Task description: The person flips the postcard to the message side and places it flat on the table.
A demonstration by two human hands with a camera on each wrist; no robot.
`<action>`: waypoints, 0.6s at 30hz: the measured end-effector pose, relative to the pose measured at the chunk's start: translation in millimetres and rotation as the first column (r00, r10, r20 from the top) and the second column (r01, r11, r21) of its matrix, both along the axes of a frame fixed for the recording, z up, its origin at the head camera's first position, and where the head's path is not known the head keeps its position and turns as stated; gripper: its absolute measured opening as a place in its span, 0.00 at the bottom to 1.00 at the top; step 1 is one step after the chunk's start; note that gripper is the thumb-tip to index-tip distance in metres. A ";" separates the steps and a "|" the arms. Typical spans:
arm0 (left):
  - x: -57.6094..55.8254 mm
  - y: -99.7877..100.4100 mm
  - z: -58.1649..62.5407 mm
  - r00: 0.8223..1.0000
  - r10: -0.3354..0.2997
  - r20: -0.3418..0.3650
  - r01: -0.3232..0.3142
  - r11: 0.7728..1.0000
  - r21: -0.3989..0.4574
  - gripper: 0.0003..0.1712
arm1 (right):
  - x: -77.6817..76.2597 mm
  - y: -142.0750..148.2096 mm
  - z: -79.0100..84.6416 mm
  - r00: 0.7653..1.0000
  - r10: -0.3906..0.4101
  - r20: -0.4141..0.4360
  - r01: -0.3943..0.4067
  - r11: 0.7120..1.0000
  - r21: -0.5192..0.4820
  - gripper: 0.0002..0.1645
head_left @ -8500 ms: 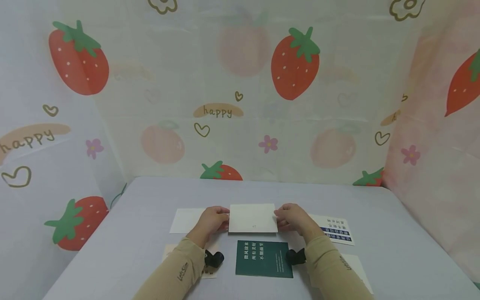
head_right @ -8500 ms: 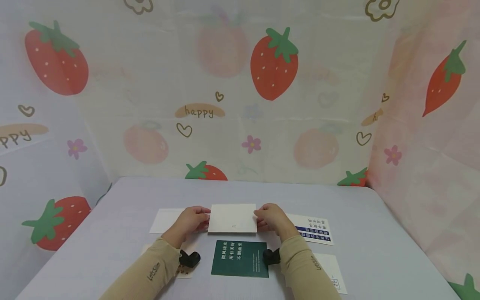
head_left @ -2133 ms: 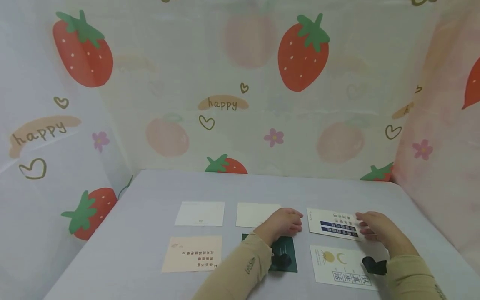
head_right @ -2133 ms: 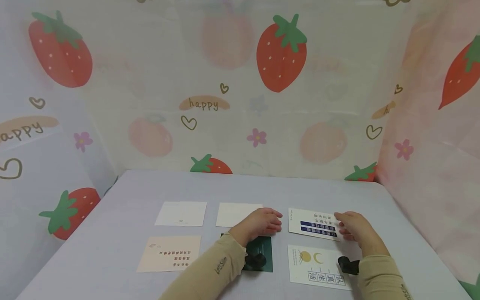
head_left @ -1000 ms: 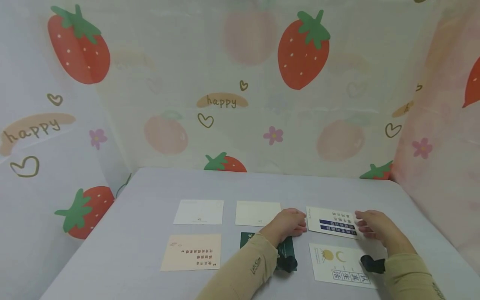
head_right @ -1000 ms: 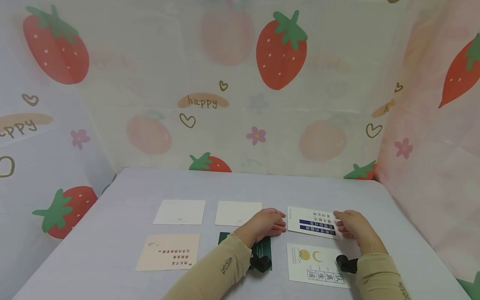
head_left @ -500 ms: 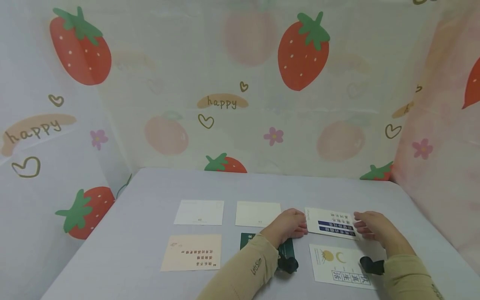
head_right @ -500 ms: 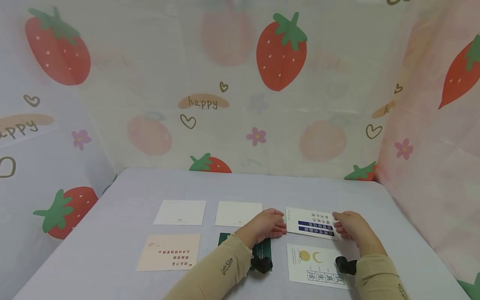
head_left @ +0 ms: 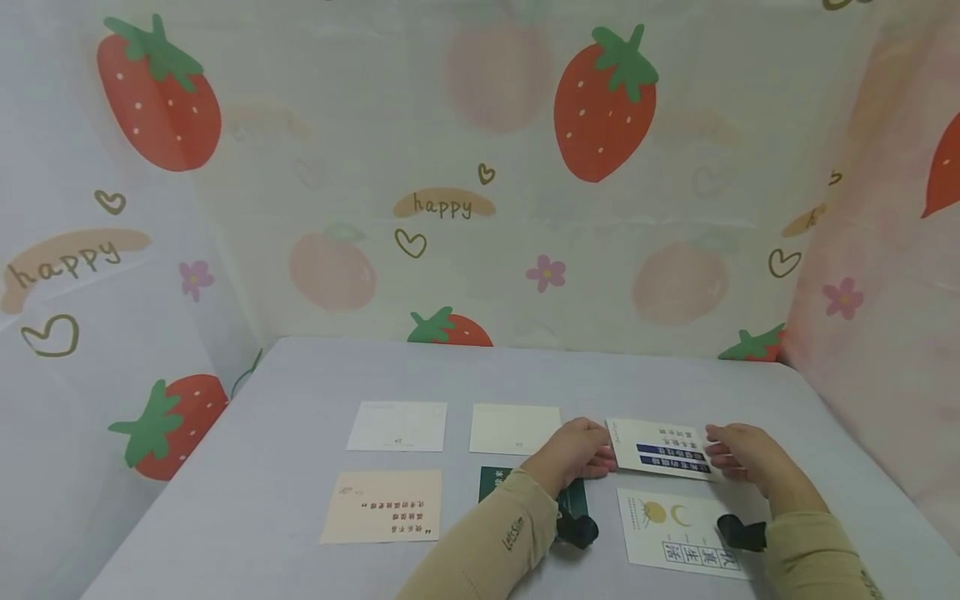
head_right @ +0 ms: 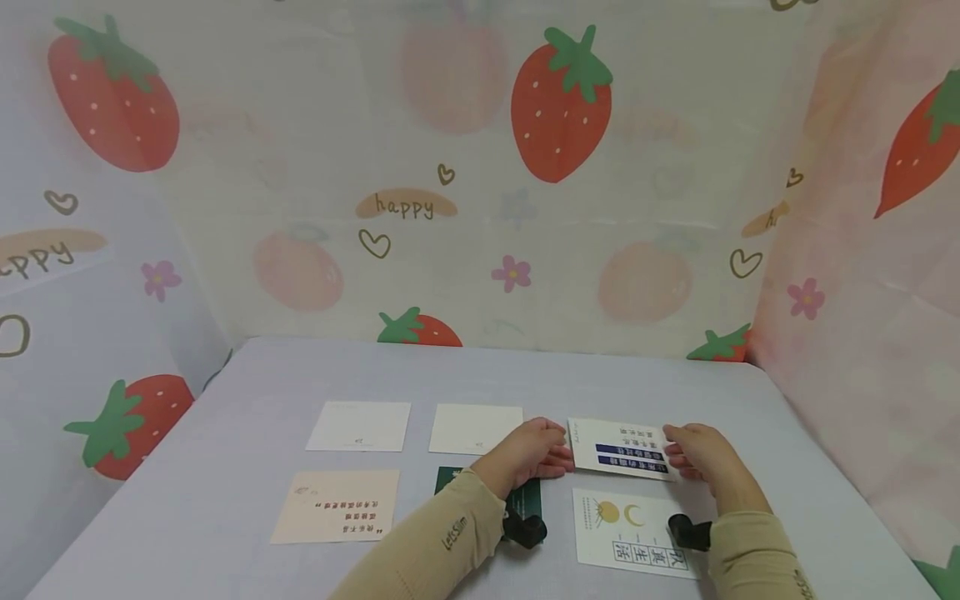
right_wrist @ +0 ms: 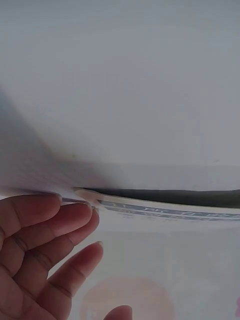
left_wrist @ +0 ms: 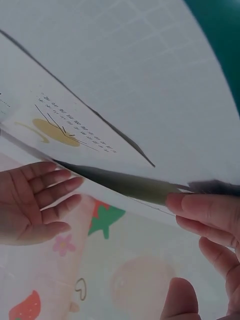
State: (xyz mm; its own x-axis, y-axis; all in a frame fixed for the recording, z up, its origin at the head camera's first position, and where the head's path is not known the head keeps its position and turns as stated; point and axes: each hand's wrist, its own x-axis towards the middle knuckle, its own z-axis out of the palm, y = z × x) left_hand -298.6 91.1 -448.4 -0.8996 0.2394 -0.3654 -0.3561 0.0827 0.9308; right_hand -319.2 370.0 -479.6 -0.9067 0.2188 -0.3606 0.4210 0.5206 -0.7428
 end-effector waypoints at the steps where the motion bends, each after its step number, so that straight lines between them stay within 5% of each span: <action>1: 0.4 0.2 0.1 1.000 0.004 0.001 -0.004 1.000 -0.005 0.07 | 0.0 0.3 -0.6 1.000 0.004 -0.002 -0.004 1.000 -0.001 0.41; 18: 3.3 0.5 -0.6 0.999 0.028 -0.041 -0.031 0.997 -0.069 0.11 | 5.2 -12.0 6.2 1.000 0.006 0.004 -0.006 1.000 -0.013 0.39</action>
State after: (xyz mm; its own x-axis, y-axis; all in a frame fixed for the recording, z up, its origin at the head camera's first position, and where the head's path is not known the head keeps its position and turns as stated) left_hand -295.3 91.6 -449.0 -0.9200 0.1877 -0.3441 -0.3222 0.1381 0.9366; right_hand -314.1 358.0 -473.4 -0.9066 0.2082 -0.3672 0.4208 0.5135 -0.7478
